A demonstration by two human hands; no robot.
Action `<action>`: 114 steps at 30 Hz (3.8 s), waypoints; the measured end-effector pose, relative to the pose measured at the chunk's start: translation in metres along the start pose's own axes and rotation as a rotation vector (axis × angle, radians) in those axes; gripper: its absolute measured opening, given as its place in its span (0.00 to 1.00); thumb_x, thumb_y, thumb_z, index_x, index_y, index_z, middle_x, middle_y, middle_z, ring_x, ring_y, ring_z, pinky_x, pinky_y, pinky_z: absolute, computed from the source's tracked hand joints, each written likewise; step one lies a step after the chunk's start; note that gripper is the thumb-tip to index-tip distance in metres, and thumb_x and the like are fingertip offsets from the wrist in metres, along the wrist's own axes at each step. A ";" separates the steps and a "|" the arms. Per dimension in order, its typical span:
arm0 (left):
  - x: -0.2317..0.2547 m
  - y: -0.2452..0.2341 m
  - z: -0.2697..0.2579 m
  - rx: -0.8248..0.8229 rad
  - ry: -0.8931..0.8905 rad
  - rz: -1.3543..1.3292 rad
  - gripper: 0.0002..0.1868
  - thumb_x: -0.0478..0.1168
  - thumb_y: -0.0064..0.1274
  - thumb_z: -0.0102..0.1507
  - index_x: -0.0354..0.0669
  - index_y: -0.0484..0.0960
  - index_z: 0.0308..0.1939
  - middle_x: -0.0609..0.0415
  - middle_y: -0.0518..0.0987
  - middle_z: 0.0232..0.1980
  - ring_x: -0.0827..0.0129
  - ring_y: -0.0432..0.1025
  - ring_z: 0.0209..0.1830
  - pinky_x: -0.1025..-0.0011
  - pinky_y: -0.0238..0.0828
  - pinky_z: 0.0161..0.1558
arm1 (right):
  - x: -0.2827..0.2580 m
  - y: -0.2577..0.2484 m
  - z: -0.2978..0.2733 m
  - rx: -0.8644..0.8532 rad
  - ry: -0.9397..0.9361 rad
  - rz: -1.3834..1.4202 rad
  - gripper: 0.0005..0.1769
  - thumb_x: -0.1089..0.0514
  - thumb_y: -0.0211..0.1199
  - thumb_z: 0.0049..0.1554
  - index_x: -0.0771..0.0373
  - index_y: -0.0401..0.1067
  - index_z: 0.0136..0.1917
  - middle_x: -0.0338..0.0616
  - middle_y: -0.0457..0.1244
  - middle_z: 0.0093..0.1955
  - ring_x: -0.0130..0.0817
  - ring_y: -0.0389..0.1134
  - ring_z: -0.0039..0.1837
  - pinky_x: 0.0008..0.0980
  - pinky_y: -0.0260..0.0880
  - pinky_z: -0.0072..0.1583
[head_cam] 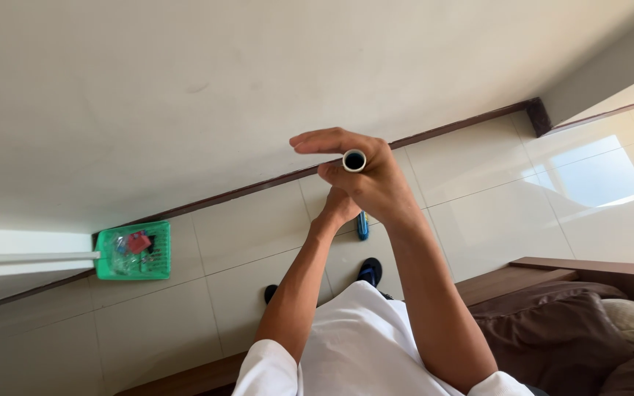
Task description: The person is assembling a cleaning tool, specifically a mop or floor squeegee, by connecting the handle segments and attaching the head.
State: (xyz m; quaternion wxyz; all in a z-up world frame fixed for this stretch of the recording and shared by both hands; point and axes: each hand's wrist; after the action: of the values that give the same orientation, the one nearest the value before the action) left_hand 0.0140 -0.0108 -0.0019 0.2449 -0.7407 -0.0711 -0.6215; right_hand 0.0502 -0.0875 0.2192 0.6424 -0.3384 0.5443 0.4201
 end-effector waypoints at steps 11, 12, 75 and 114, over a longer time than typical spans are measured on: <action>-0.040 -0.140 -0.093 0.064 -0.132 0.411 0.10 0.38 0.49 0.59 0.39 0.80 0.42 0.43 0.83 0.42 0.48 0.76 0.48 0.51 0.68 0.53 | 0.008 0.128 0.020 -0.021 -0.024 0.156 0.19 0.75 0.58 0.49 0.65 0.78 0.52 0.49 0.71 0.60 0.42 0.71 0.67 0.44 0.70 0.70; -0.031 -0.159 -0.106 0.016 -0.201 0.448 0.10 0.37 0.48 0.59 0.39 0.82 0.40 0.45 0.84 0.42 0.50 0.77 0.49 0.51 0.67 0.54 | 0.006 0.145 0.022 -0.030 -0.009 0.168 0.20 0.75 0.57 0.48 0.65 0.77 0.53 0.49 0.71 0.61 0.42 0.71 0.67 0.43 0.71 0.70; -0.131 -0.343 -0.213 1.225 -0.270 0.521 0.26 0.25 0.57 0.58 0.54 0.82 0.58 0.35 0.59 0.75 0.35 0.50 0.78 0.41 0.45 0.76 | 0.014 0.367 0.158 -0.721 0.091 0.221 0.24 0.75 0.55 0.54 0.65 0.70 0.63 0.53 0.69 0.62 0.45 0.73 0.65 0.40 0.77 0.62; -0.160 -0.290 -0.175 1.401 -0.244 0.339 0.24 0.28 0.54 0.61 0.38 0.75 0.63 0.35 0.70 0.69 0.39 0.65 0.66 0.50 0.64 0.64 | 0.011 0.342 0.166 -1.012 0.156 0.105 0.24 0.73 0.55 0.43 0.66 0.74 0.54 0.53 0.69 0.63 0.46 0.74 0.65 0.44 0.76 0.66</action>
State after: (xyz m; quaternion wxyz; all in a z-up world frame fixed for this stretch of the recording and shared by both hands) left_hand -0.2950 0.1944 -0.0561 0.7444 -0.4751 -0.3634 -0.2967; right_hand -0.1909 0.2053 0.2457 0.3337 -0.6095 0.3357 0.6360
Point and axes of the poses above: each hand's wrist, its own z-axis towards the middle knuckle, its own y-axis out of the palm, x = y × z
